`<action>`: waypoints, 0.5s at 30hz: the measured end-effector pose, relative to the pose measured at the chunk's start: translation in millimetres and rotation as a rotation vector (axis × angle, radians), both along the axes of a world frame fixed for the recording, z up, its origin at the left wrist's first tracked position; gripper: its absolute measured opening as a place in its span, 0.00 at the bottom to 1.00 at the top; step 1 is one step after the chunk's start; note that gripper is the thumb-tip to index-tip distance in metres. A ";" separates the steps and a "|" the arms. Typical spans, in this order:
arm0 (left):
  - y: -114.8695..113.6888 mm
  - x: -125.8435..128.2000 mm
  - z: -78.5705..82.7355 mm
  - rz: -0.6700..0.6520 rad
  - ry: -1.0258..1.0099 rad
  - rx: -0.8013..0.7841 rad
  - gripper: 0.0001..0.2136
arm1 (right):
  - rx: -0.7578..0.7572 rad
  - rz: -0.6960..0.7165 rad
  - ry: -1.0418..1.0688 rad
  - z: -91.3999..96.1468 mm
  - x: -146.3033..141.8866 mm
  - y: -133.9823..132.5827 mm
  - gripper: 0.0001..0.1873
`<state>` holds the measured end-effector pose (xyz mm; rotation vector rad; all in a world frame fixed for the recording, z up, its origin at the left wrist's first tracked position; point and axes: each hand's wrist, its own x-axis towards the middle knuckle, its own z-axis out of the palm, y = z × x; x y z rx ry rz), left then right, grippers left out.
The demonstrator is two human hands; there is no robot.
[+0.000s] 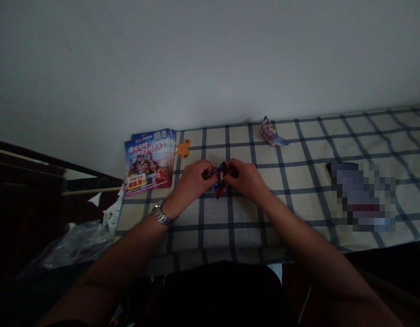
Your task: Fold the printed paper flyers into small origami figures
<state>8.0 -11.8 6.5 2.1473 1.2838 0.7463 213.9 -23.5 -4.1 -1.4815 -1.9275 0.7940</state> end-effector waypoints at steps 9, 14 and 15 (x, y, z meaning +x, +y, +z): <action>0.0 -0.3 -1.9 0.009 0.010 0.008 0.12 | 0.006 0.003 0.008 -0.6 1.3 0.0 0.02; 0.4 -0.2 -1.6 0.021 -0.013 -0.006 0.12 | -0.016 0.020 0.047 0.3 3.6 0.4 0.04; 0.7 -0.4 -1.6 0.026 -0.012 -0.014 0.11 | -0.024 0.027 0.069 0.7 4.0 0.3 0.06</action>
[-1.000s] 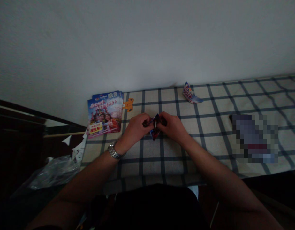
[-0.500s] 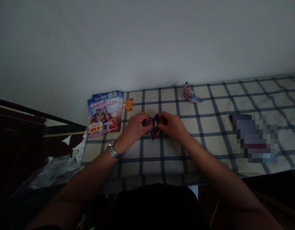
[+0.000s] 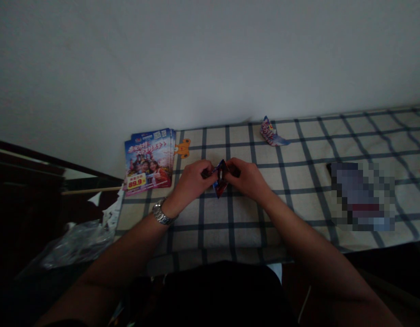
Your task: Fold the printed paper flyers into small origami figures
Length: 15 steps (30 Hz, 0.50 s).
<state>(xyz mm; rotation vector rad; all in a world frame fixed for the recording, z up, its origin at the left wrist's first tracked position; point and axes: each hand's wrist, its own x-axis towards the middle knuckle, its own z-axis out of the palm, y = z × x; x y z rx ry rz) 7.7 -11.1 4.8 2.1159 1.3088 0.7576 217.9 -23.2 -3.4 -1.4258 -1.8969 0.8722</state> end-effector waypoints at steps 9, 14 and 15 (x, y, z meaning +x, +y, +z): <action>4.1 -4.1 -4.5 0.033 -0.043 -0.048 0.12 | -0.073 0.032 0.145 6.0 1.1 -1.9 0.14; 6.7 -5.3 -5.3 0.067 -0.041 -0.069 0.12 | -0.018 -0.016 0.166 4.0 1.4 -3.3 0.11; 7.0 -5.4 -5.4 0.067 -0.045 -0.080 0.12 | 0.000 -0.024 0.149 3.8 1.4 -3.5 0.11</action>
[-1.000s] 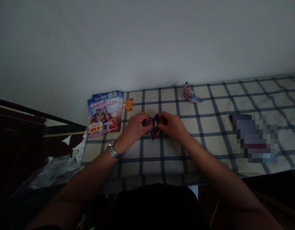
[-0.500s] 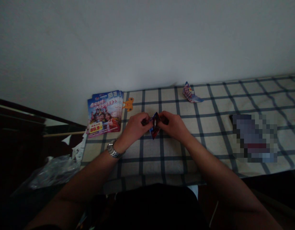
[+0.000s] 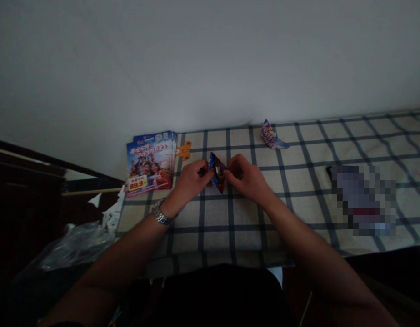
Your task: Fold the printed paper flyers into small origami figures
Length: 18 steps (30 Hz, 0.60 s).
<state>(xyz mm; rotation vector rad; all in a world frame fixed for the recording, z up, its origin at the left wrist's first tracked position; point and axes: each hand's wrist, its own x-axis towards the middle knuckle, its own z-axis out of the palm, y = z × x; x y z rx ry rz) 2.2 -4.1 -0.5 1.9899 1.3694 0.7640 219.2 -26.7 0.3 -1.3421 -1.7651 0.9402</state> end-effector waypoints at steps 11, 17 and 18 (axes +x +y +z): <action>-2.7 0.2 0.3 -0.041 -0.034 -0.054 0.14 | 0.040 -0.063 -0.074 -1.5 2.5 3.2 0.07; -5.7 0.4 7.6 -0.065 -0.092 -0.065 0.20 | 0.014 -0.088 -0.081 -2.6 5.1 5.6 0.08; -5.5 0.5 7.5 -0.066 -0.124 -0.061 0.19 | 0.012 -0.089 -0.088 -2.7 5.3 5.9 0.08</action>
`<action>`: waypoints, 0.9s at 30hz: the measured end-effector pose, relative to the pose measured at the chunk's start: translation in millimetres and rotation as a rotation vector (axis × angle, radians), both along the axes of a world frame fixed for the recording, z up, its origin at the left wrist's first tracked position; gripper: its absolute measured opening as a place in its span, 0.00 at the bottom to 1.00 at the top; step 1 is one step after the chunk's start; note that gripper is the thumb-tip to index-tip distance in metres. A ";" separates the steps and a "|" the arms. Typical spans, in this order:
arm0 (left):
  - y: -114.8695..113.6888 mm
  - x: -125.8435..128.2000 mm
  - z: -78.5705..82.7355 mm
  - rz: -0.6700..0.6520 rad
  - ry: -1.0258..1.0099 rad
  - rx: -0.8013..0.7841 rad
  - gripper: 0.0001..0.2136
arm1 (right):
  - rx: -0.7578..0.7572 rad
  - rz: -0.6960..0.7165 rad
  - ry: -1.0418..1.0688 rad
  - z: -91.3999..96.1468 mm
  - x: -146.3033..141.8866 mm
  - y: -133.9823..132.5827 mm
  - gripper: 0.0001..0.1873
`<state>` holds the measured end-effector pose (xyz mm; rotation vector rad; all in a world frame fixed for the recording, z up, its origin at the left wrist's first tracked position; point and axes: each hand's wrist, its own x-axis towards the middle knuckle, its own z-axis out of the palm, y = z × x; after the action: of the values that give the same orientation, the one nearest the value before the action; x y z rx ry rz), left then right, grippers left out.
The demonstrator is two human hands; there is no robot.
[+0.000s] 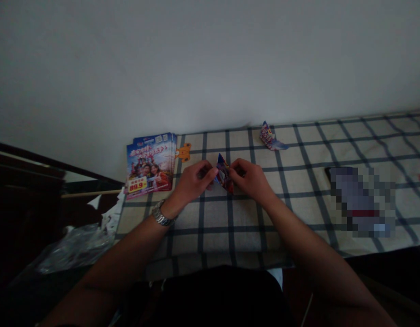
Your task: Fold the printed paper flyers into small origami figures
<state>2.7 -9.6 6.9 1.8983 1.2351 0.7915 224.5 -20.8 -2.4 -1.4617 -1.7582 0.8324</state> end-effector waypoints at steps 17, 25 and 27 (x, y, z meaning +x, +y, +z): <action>6.0 -2.0 -8.8 -0.045 -0.306 0.149 0.13 | -0.095 0.103 0.049 -1.7 2.1 2.2 0.11; 15.5 -3.4 -17.9 0.117 -0.337 0.122 0.10 | -0.040 0.004 0.207 -1.6 8.4 5.6 0.21; 18.0 -4.6 -20.1 0.156 -0.325 0.127 0.09 | -0.046 -0.001 0.274 -2.0 9.8 5.3 0.21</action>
<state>-1.9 8.5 -13.2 1.6988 1.1591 1.2341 234.4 -15.6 -4.4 -1.3078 -1.5420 1.0261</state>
